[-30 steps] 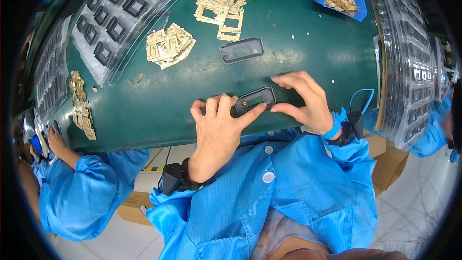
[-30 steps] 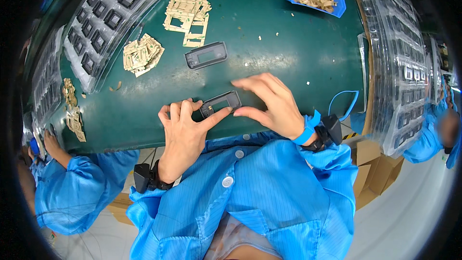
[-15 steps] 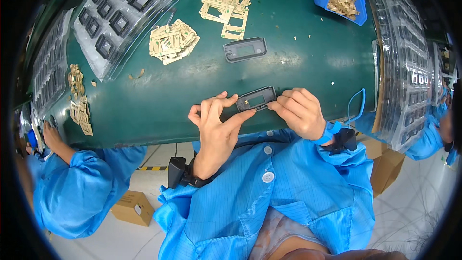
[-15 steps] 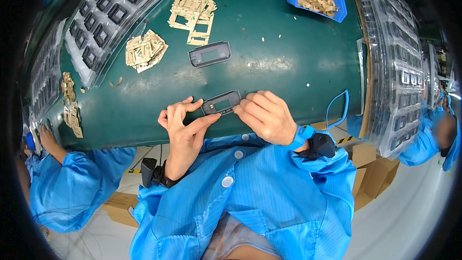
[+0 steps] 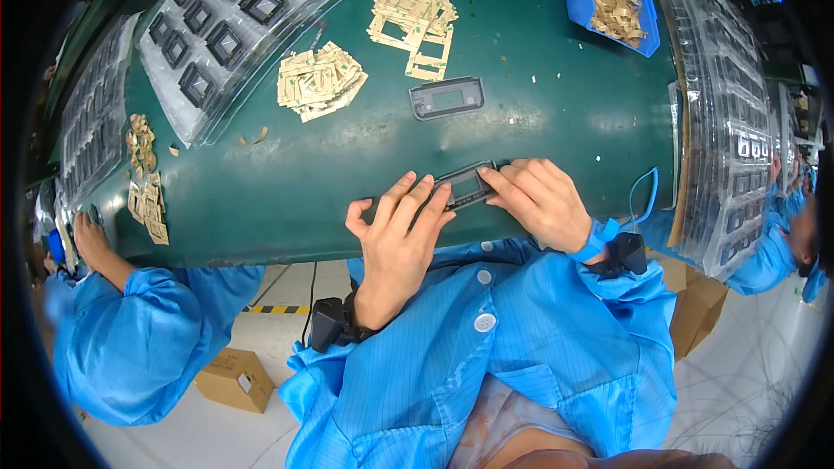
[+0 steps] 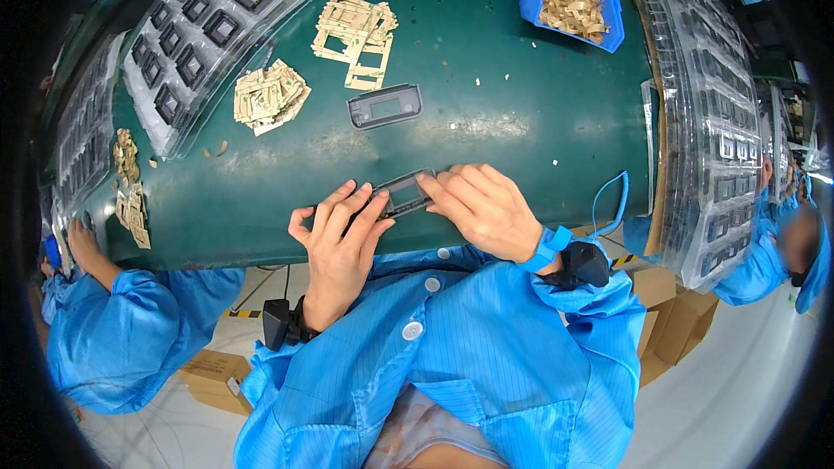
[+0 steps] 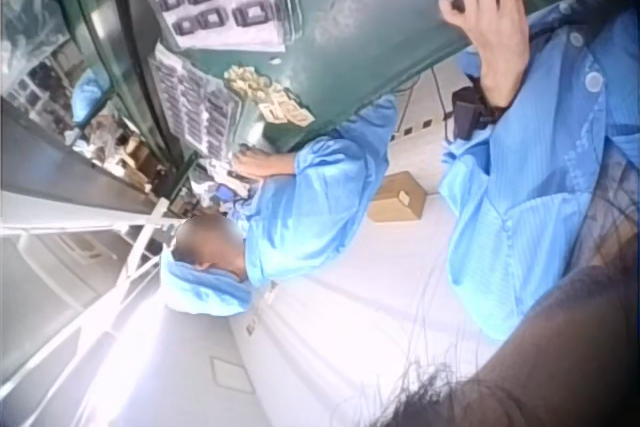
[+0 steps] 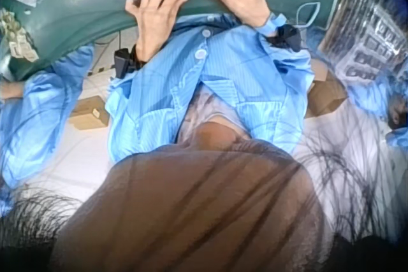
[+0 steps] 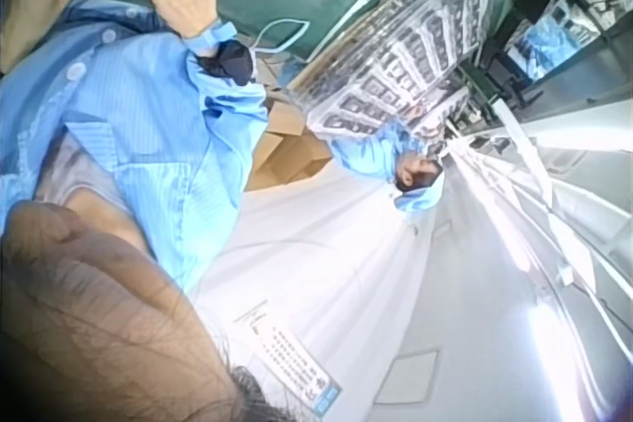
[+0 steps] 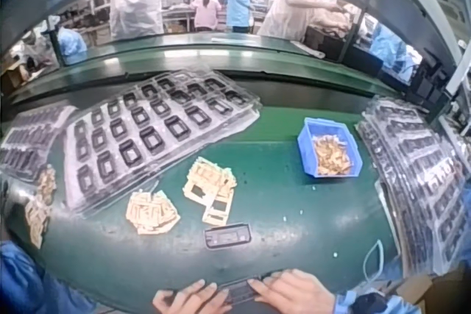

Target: Assembling small electronic components by hand and placing them into a tray.

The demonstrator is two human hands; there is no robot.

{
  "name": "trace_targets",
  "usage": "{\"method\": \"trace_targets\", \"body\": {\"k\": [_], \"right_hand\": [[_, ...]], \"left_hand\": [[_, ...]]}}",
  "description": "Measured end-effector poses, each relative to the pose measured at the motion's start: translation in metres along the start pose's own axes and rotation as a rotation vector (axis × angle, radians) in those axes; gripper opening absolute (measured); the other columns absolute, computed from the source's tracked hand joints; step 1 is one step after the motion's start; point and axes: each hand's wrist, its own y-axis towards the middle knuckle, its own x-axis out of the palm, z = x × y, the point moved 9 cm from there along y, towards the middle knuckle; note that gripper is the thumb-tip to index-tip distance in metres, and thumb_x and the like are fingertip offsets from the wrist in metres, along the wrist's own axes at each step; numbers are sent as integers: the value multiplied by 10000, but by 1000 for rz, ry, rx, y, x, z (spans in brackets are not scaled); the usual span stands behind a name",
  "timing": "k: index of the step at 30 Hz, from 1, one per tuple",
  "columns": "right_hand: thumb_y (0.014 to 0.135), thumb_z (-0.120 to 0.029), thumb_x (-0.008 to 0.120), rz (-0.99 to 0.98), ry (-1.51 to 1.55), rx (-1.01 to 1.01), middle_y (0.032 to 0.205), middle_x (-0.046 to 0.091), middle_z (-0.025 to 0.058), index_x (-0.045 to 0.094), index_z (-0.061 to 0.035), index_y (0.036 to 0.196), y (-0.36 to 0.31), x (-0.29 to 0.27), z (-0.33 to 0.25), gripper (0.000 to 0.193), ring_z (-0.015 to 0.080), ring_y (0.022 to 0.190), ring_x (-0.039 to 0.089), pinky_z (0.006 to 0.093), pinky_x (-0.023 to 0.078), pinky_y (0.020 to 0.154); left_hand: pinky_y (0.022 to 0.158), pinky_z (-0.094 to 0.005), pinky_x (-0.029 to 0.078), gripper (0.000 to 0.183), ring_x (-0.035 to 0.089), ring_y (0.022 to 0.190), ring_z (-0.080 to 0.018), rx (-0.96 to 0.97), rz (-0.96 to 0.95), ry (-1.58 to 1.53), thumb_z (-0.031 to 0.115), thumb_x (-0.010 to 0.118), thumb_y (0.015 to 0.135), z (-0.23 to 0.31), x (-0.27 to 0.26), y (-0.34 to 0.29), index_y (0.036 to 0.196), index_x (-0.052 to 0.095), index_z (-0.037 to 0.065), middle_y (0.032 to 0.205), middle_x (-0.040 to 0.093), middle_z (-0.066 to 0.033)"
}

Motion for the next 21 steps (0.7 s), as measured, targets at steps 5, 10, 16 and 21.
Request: {"method": "trace_targets", "body": {"k": [5, 10, 16, 21], "right_hand": [[799, -143, 731, -19, -39, -3, 973, 620, 65, 627, 22, 1220, 2, 1, -2, 464, 204, 882, 600, 324, 490, 742], [802, -134, 728, -50, -39, -5, 973, 616, 75, 625, 29, 1218, 4, 2, -4, 458, 209, 881, 599, 326, 500, 733], [793, -132, 744, 75, 110, -18, 960, 610, 73, 622, 21, 1242, -3, 0, 5, 490, 209, 848, 592, 321, 501, 711], [787, -135, 751, 34, 19, -51, 964, 606, 61, 627, 0, 1277, -2, 2, -1, 523, 200, 839, 588, 317, 496, 685]], "left_hand": [[985, -412, 257, 386, 591, 1185, -166, -12, -18, 11, 234, 786, 810, 0, 2, 0, 1184, 719, 167, 1195, 672, 19], [978, -411, 258, 425, 590, 1189, -153, -15, -18, 92, 255, 792, 803, 4, -1, 0, 1211, 705, 172, 1218, 668, 18], [964, -406, 259, 435, 587, 1194, -159, -39, 23, 43, 252, 790, 806, 4, 4, -3, 1224, 697, 174, 1224, 664, 12], [964, -414, 257, 435, 593, 1170, -167, -35, 36, 117, 272, 761, 838, 10, 4, -4, 1263, 683, 223, 1207, 660, -10]]}}
